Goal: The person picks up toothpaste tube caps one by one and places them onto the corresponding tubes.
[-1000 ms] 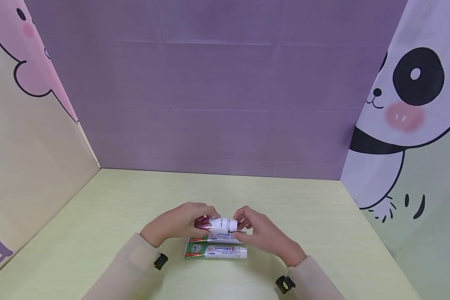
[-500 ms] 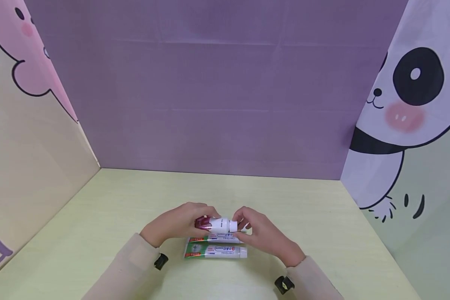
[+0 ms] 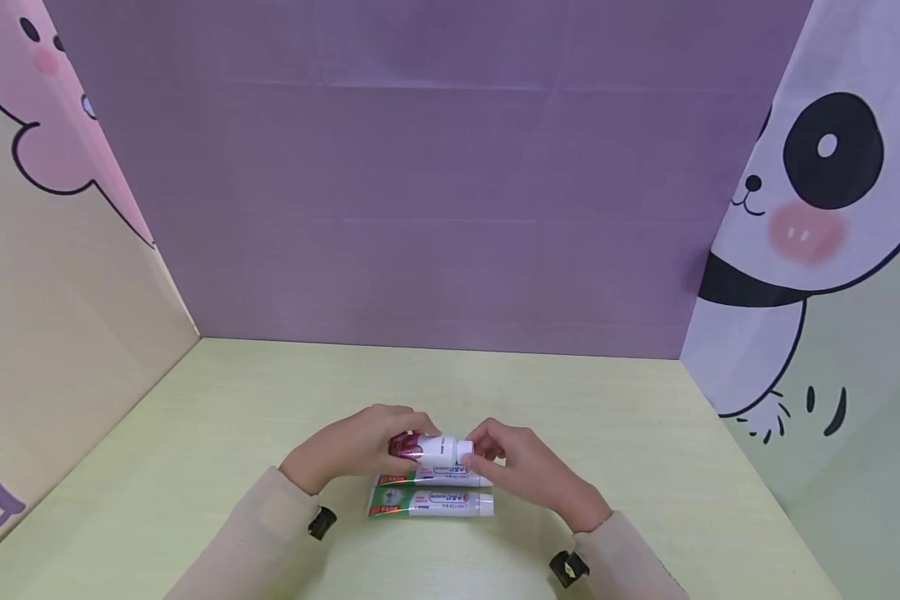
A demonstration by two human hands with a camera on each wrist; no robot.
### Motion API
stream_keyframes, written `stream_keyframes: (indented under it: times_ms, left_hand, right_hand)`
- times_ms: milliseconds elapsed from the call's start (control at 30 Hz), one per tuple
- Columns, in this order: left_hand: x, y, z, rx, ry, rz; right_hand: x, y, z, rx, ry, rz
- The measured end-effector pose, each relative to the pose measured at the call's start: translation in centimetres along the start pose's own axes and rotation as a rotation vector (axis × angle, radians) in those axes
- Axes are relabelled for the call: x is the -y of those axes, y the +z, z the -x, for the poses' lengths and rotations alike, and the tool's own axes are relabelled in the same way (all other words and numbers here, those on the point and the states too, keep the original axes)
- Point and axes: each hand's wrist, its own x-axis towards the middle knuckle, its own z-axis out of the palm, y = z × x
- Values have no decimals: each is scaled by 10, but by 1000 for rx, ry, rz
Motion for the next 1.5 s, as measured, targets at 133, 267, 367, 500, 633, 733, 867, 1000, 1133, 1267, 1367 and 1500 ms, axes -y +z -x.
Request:
stream_keyframes:
  times_ms: [133, 267, 367, 500, 633, 733, 867, 1000, 1133, 1267, 1367, 1500]
  left_hand:
    - [-1, -2, 0, -1, 6, -9]
    - [0, -3, -1, -2, 16, -18]
    - [1, -4, -2, -2, 24, -16]
    - [2, -3, -2, -3, 30, -13]
    - [2, -2, -3, -2, 31, -14]
    - [2, -2, -3, 3, 25, -12]
    - [3, -1, -3, 6, 15, -13]
    - [4, -1, -2, 3, 15, -14]
    - [4, -2, -1, -4, 20, -15]
    - [4, -2, -1, -4, 23, -8]
    - [4, -3, 0, -3, 22, -5]
    - [3, -3, 0, 0, 15, -2]
  right_hand:
    - [0, 0, -1, 10, 20, 13]
    - [-1, 1, -3, 9, 28, 51]
    - [-3, 3, -5, 9, 37, 67]
    - [-4, 5, -6, 8, 72, 55]
    - [-3, 5, -6, 10, 99, 57]
    - [-2, 4, -5, 12, 108, 75]
    - [-1, 3, -3, 1, 98, 71]
    - [0, 2, -2, -22, 63, 58]
    - [-1, 2, -1, -49, 16, 59]
    - [-3, 2, 1, -75, -61, 50]
    - [-3, 2, 1, -79, -100, 43]
    - [-1, 2, 2, -75, -109, 39]
